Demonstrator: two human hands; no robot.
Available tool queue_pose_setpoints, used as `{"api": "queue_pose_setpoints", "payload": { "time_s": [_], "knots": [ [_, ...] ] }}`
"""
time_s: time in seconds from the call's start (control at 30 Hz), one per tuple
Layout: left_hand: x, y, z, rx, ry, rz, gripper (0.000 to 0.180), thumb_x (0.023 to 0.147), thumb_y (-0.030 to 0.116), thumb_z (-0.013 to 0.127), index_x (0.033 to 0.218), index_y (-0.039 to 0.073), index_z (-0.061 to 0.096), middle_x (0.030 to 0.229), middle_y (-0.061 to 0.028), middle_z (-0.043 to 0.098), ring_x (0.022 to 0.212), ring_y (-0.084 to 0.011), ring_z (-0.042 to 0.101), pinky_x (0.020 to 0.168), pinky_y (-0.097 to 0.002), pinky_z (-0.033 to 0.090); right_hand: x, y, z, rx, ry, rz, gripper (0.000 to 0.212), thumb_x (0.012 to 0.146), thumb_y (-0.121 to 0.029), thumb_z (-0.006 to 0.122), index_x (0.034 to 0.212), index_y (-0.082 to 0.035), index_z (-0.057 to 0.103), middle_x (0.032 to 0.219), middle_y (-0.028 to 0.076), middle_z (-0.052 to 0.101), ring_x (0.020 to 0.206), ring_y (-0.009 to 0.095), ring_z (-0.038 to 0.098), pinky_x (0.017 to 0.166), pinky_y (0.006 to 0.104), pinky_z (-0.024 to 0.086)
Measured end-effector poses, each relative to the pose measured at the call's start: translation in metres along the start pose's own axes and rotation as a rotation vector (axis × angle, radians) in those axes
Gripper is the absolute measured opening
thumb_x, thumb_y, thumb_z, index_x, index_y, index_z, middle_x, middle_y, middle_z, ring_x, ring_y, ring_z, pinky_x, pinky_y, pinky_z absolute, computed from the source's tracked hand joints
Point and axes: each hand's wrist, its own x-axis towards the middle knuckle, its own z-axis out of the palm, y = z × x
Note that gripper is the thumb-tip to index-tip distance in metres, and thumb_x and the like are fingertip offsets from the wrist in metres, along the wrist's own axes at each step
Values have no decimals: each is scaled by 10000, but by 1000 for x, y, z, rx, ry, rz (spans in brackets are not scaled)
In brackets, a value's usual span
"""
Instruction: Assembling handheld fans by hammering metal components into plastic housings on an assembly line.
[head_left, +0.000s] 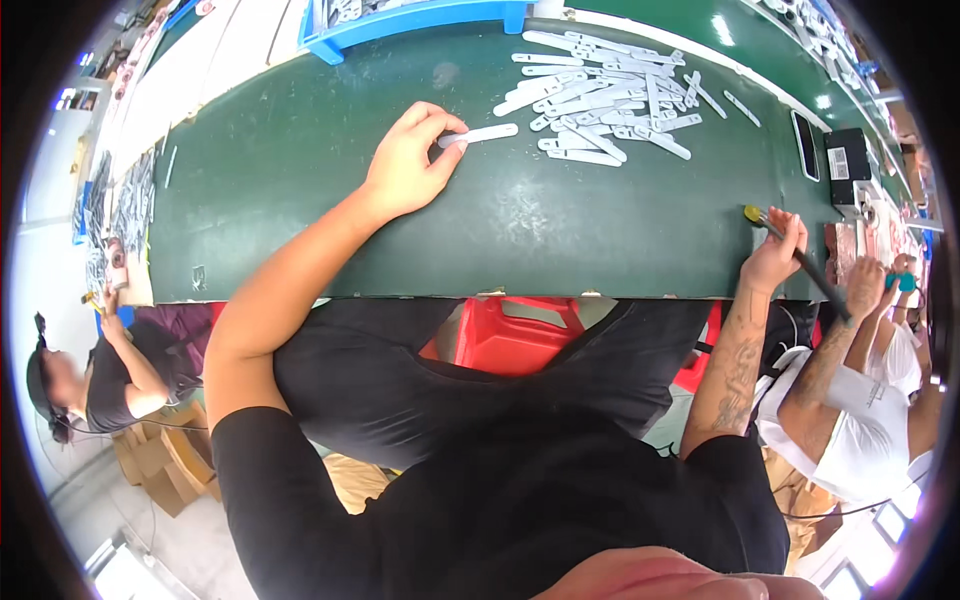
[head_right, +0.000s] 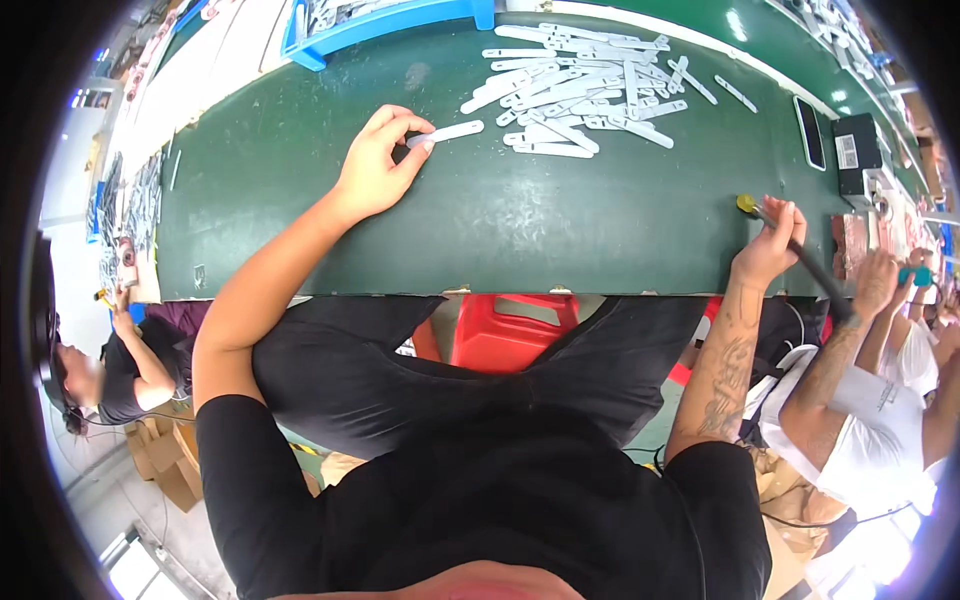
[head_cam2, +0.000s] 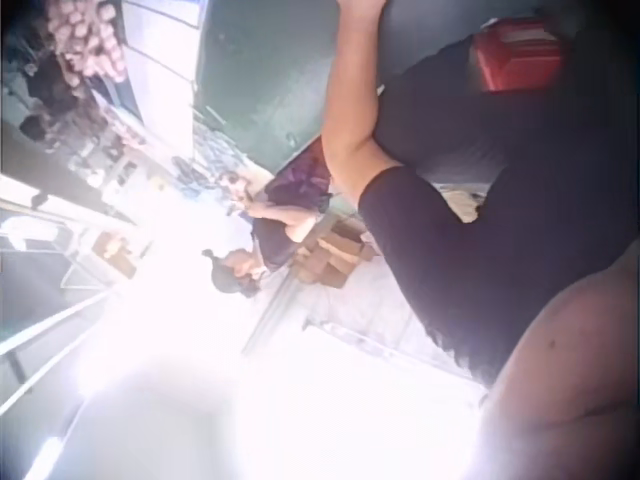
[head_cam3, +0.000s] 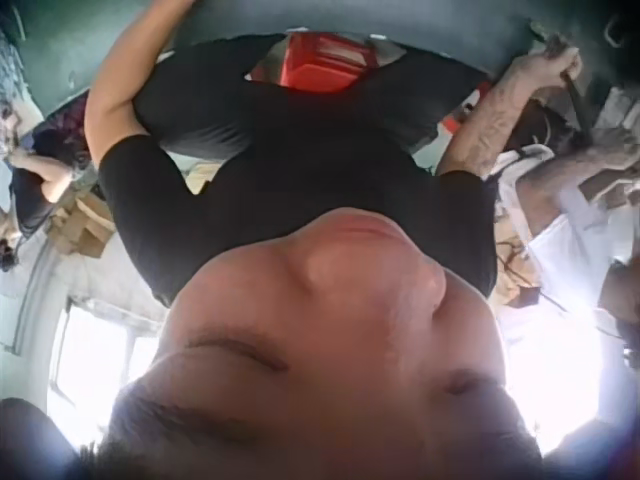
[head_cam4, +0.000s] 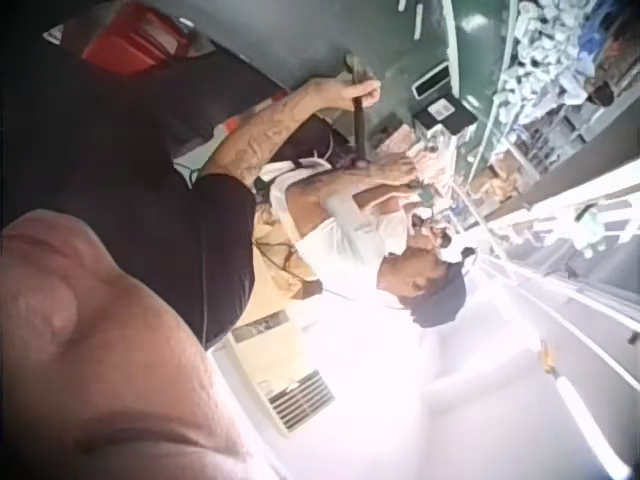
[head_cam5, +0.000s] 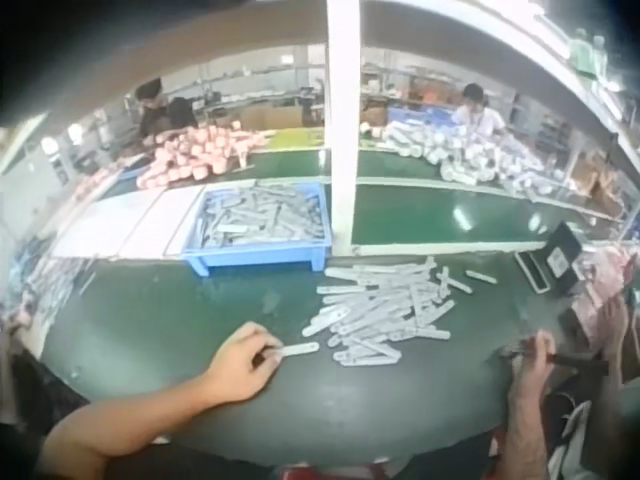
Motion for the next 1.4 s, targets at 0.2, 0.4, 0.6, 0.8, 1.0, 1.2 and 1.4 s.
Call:
{"api": "queue_pose_setpoints", "payload": {
  "time_s": [0.2, 0.4, 0.6, 0.8, 1.0, 1.2, 1.4],
  "knots": [
    [-4, 5, -6, 17, -23, 24, 167, 947, 109, 754, 1106, 59, 744, 1064, -77, 662, 891, -214, 686, 780, -331, 572, 22, -59, 37, -166, -89, -118, 280, 1120, -266, 621, 1057, -11, 719, 1054, 81, 764, 1020, 175, 700, 904, 342, 521],
    [6, 9, 2, -40, -31, 22, 199, 936, 84, 774, 1128, 50, 738, 1088, -70, 649, 869, -191, 585, 785, -317, 518, 115, -116, 37, -433, -185, -227, 300, 1060, -255, 737, 1105, 34, 801, 1025, 54, 789, 934, 103, 673, 898, 246, 499],
    [2, 5, -2, 8, -39, 50, 193, 920, 87, 763, 1104, 39, 733, 1077, -99, 663, 873, -227, 644, 792, -337, 547, 100, -136, 37, -625, -220, -302, 293, 1074, -314, 725, 1053, -34, 809, 873, -51, 694, 775, 29, 546, 720, 204, 421],
    [6, 11, -3, 8, -50, 61, 194, 913, 85, 771, 1097, 36, 734, 1067, -94, 655, 867, -227, 624, 788, -339, 538, 100, -167, -39, -544, -269, 106, 229, 1042, -296, 762, 950, -86, 758, 685, -65, 579, 520, 10, 445, 451, 228, 278],
    [3, 1, 0, 36, -32, 68, 200, 909, 78, 789, 1098, 48, 730, 1075, -95, 652, 850, -213, 604, 771, -334, 532, 100, -181, -33, -748, -334, 170, 319, 1035, -388, 761, 912, -100, 699, 627, -32, 527, 439, 67, 443, 422, 256, 291],
    [1, 8, -3, 73, -37, 56, 196, 914, 67, 772, 1105, 48, 732, 1072, -92, 647, 867, -221, 591, 788, -341, 523, 85, -208, -25, -384, 247, -400, 260, 1086, -232, 688, 1102, 3, 797, 923, 20, 756, 779, 46, 628, 710, 205, 470],
    [-3, 2, -4, 88, -37, 68, 198, 909, 63, 769, 1103, 42, 733, 1081, -97, 659, 836, -211, 601, 753, -331, 526, 18, -142, -35, -213, -115, -183, 569, 1016, -25, 749, 1530, 47, 514, 1121, 53, 713, 1072, 200, 734, 941, 323, 584]
  ]
}}
